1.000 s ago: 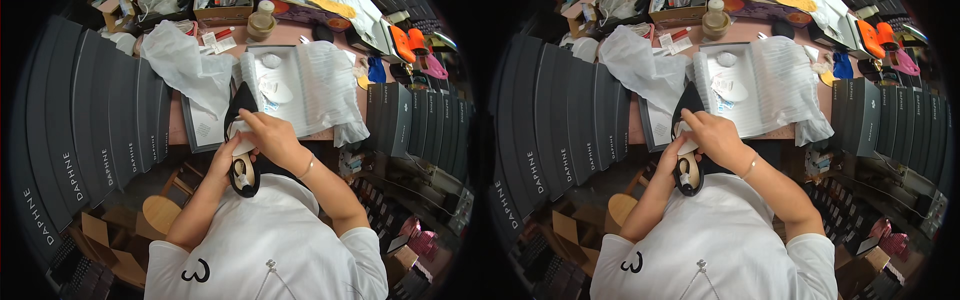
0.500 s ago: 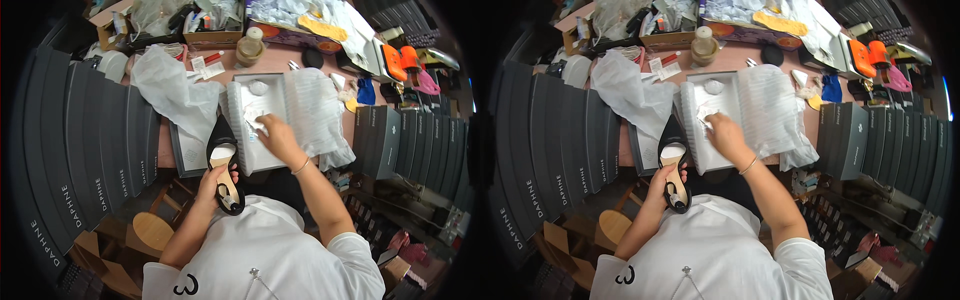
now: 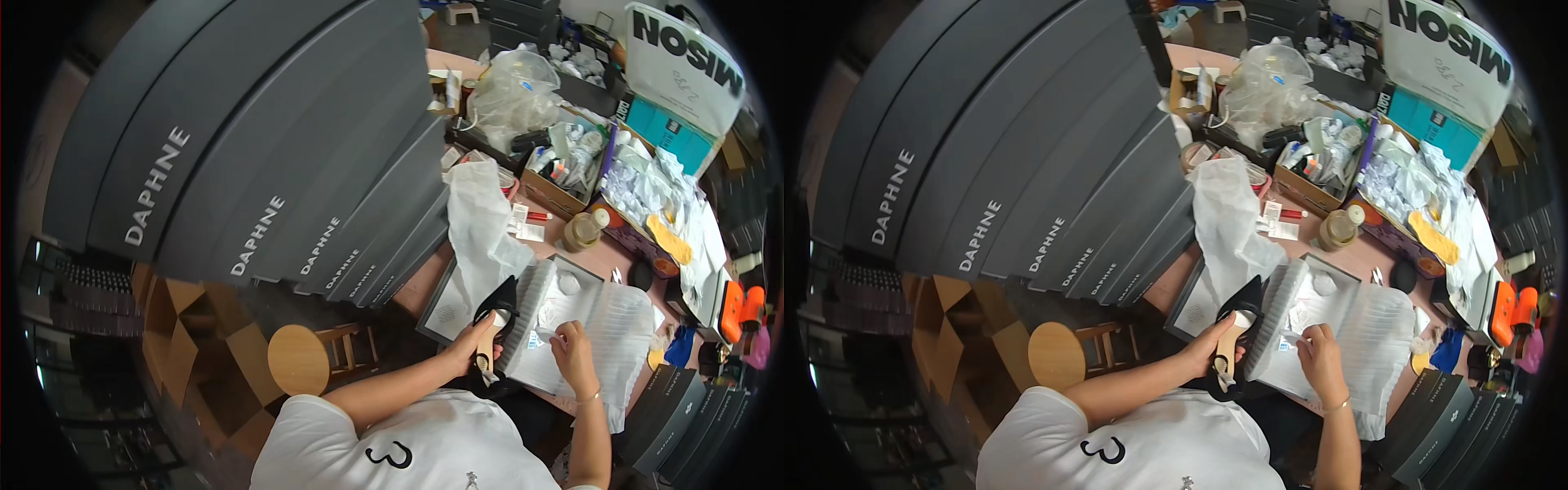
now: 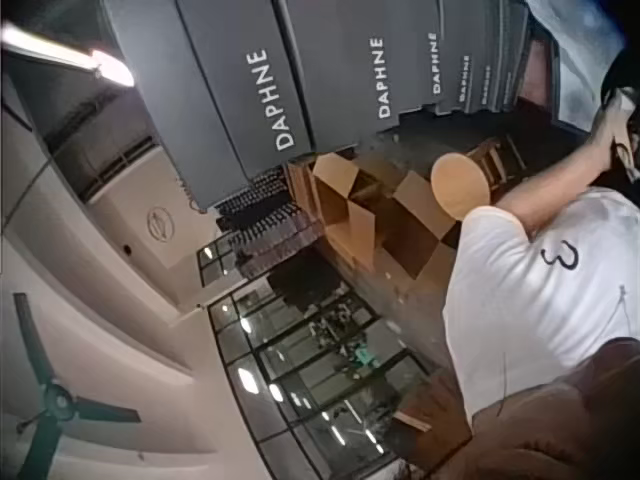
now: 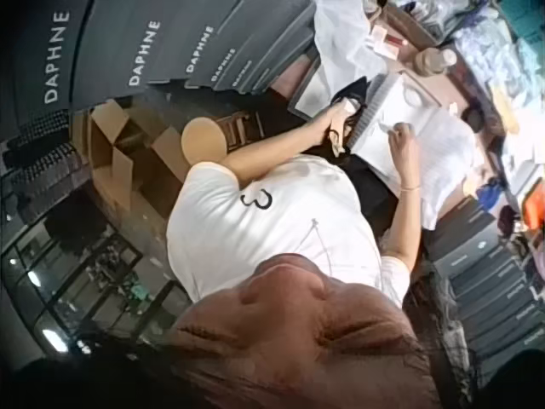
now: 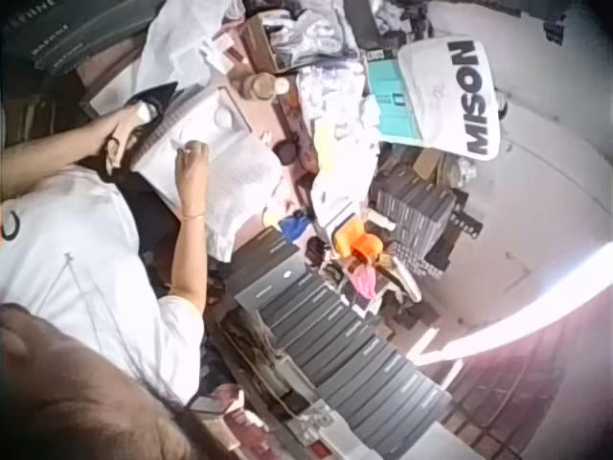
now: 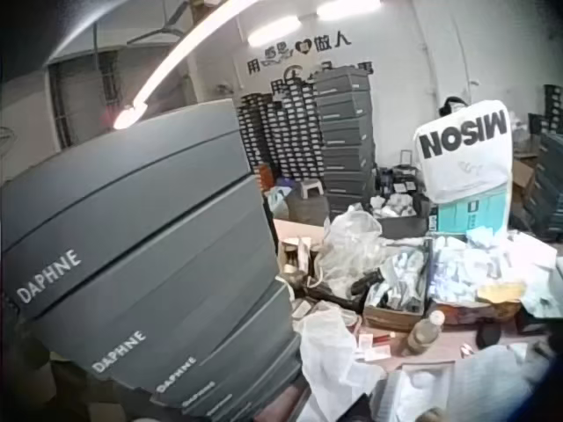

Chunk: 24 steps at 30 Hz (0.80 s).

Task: Packing finished high-heeled shoes into boxes with protective tissue paper.

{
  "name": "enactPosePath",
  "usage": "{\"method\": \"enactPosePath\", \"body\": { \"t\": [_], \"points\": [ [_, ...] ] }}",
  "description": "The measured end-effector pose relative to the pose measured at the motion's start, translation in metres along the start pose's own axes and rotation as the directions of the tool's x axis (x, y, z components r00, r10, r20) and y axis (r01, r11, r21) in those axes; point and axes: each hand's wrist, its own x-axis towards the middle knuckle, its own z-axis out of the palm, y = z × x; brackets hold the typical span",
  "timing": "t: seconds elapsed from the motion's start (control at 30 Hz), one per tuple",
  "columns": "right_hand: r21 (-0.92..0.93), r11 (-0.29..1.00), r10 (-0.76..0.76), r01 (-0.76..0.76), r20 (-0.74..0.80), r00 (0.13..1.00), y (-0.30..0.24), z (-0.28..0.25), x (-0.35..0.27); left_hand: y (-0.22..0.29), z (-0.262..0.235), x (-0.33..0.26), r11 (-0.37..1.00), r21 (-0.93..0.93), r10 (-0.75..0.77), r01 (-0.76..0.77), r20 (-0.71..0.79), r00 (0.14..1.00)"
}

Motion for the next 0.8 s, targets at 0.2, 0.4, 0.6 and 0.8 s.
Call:
{"method": "enactPosePath", "body": {
  "t": [0.2, 0.4, 0.6, 0.8],
  "points": [
    [-0.112, 0.985, 0.118, -0.134, -0.137, 0.984, -0.052, 0.069, 0.002, -0.018, 0.025, -0.008, 0.982, 0.007, 0.185, -0.186, 0.091, 0.979],
    [-0.041, 0.988, 0.131, -0.146, -0.254, 0.958, -0.029, 0.105, 0.029, -0.072, 0.026, 0.010, 0.910, 0.054, 0.414, -0.410, -0.104, 0.904],
    [0.310, 0.897, 0.317, -0.316, 0.049, 0.947, 0.032, 0.017, -0.011, -0.014, 0.012, -0.009, 1.000, 0.005, -0.019, 0.020, -0.160, 0.987],
    [-0.277, 0.895, 0.354, -0.350, -0.037, 0.935, 0.109, 0.033, 0.068, -0.016, -0.001, -0.004, 0.996, 0.072, 0.059, -0.052, -0.094, 0.994]
  ]
}}
